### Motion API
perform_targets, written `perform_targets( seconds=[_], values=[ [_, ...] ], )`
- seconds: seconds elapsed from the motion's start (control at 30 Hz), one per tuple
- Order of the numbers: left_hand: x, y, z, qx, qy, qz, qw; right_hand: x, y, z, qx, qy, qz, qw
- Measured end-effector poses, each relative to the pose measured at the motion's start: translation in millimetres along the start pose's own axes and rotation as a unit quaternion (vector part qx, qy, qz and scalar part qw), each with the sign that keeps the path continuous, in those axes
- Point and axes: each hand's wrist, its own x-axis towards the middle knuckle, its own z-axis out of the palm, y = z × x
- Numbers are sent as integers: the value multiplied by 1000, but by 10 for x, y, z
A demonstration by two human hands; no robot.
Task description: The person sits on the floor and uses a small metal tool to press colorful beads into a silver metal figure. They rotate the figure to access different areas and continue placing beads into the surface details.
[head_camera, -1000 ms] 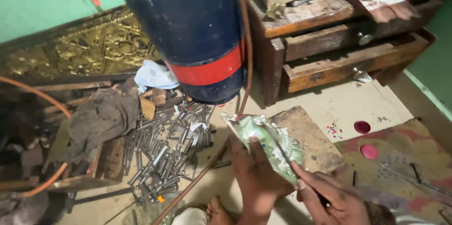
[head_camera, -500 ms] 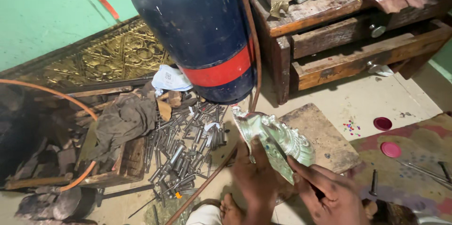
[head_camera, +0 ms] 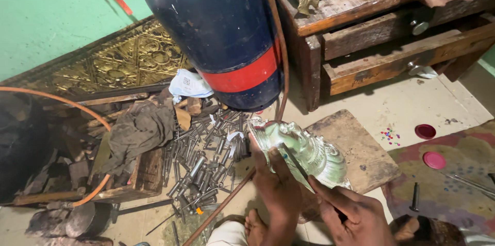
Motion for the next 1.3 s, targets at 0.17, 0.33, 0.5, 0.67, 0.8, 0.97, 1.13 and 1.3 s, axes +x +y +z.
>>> perform_targets(
  seconds=[0.17, 0.33, 0.5, 0.67, 0.8, 0.97, 1.13, 1.3],
  values=[
    [-5, -58, 1, 10, 16, 51, 999, -18, 34, 34, -25, 7, -36, 999],
    [-6, -70, -6, -1, 11, 77, 997, -11, 80, 90, -15, 1, -35, 999],
    [-24, -47, -1, -1, 11, 58, 998, -15, 64, 139, 8, -30, 42, 999],
    [-25, -73, 32, 77, 22, 9, 997, -9, -52, 137, 1, -9, 14, 1000],
    [-24, -89, 35, 68, 17, 80, 994, 47, -81, 121, -13, -3, 26, 1000],
    [-38, -9, 79, 86, 15, 83, 993, 58, -1, 100, -21, 7, 16, 1000],
    [-37, 56, 112, 120, -11, -33, 992, -12, 136, 92, -45, -11, 59, 997],
    [10, 60, 151, 136, -11, -28, 990, 45, 203, 112, -5, -13, 31, 999]
  ],
)
